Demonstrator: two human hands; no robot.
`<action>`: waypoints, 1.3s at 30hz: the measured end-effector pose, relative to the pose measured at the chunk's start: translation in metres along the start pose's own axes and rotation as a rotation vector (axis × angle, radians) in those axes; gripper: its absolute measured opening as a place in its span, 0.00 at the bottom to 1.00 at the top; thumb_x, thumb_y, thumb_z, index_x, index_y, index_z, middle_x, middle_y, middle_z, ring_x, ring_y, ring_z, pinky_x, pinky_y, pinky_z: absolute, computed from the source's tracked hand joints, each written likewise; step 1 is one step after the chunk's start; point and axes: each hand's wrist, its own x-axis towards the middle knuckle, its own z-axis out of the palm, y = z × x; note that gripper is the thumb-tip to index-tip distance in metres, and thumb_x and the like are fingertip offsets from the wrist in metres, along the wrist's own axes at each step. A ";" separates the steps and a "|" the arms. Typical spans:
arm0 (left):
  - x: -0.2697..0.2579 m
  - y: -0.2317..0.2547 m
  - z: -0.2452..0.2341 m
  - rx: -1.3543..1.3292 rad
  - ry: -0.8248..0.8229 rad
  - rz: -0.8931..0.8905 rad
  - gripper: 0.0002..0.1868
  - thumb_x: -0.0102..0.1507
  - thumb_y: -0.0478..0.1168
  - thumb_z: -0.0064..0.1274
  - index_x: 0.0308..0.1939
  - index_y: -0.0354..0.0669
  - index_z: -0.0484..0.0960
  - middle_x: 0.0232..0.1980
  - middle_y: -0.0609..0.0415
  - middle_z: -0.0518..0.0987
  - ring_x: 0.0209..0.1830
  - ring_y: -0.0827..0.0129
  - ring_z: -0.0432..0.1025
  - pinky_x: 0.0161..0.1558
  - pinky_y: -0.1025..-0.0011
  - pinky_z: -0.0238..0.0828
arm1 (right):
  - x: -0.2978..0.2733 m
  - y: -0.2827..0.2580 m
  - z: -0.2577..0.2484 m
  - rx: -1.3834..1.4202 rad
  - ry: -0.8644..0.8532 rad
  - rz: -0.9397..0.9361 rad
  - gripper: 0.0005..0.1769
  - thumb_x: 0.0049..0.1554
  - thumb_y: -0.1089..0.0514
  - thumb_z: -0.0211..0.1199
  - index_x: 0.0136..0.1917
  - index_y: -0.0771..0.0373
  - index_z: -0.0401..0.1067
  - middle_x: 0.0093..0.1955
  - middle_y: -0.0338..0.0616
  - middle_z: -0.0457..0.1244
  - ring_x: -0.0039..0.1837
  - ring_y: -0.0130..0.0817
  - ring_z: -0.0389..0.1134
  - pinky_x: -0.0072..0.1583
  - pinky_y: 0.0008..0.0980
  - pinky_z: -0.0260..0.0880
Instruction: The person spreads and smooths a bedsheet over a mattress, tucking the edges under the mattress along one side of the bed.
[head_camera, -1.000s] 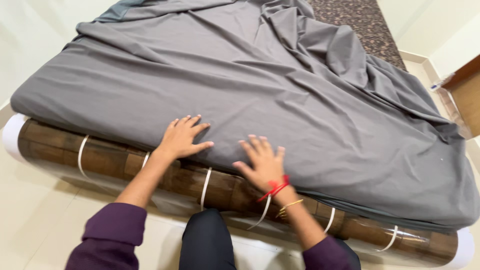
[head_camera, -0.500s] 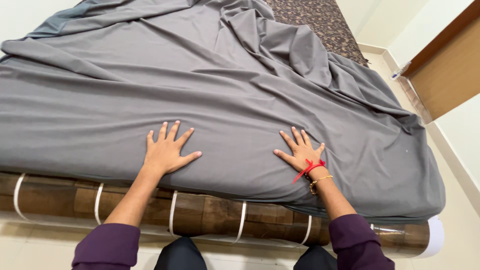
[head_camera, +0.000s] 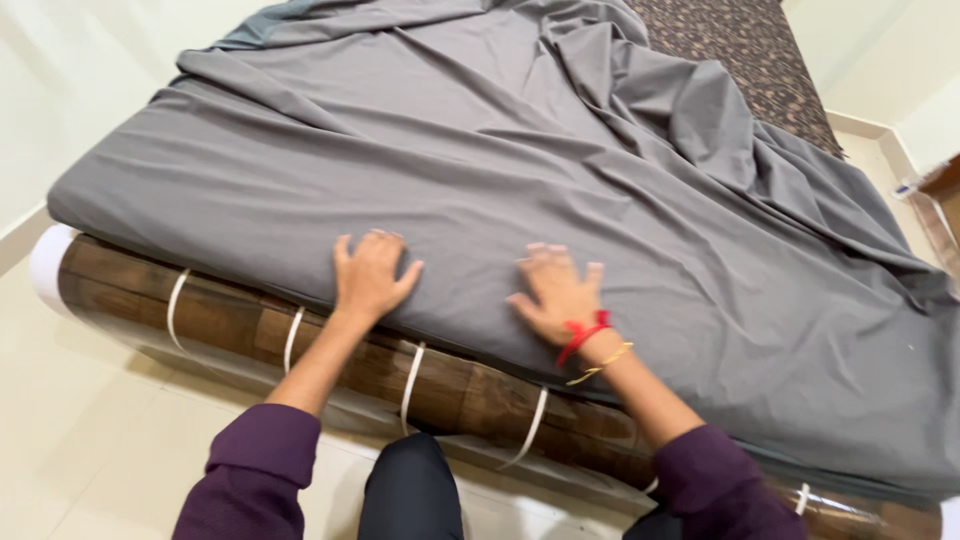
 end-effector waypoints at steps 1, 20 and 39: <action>0.000 -0.015 -0.008 0.014 0.062 -0.035 0.35 0.63 0.67 0.46 0.64 0.50 0.77 0.75 0.52 0.69 0.79 0.59 0.55 0.72 0.32 0.41 | 0.011 -0.026 0.000 0.031 -0.047 -0.103 0.40 0.60 0.24 0.46 0.79 0.40 0.53 0.86 0.38 0.42 0.86 0.48 0.38 0.71 0.82 0.32; 0.095 -0.106 -0.035 0.111 -0.294 -0.233 0.48 0.55 0.84 0.34 0.77 0.81 0.57 0.85 0.56 0.45 0.83 0.42 0.36 0.74 0.34 0.29 | 0.102 -0.039 0.001 0.149 -0.147 0.086 0.45 0.52 0.18 0.50 0.79 0.26 0.51 0.87 0.36 0.38 0.86 0.45 0.34 0.72 0.82 0.25; 0.026 0.061 -0.016 -0.007 -0.131 0.086 0.43 0.62 0.73 0.40 0.75 0.58 0.64 0.79 0.36 0.52 0.80 0.44 0.44 0.72 0.38 0.36 | 0.106 -0.036 0.010 0.092 -0.114 0.072 0.42 0.55 0.21 0.47 0.79 0.25 0.50 0.86 0.35 0.38 0.86 0.44 0.35 0.71 0.83 0.30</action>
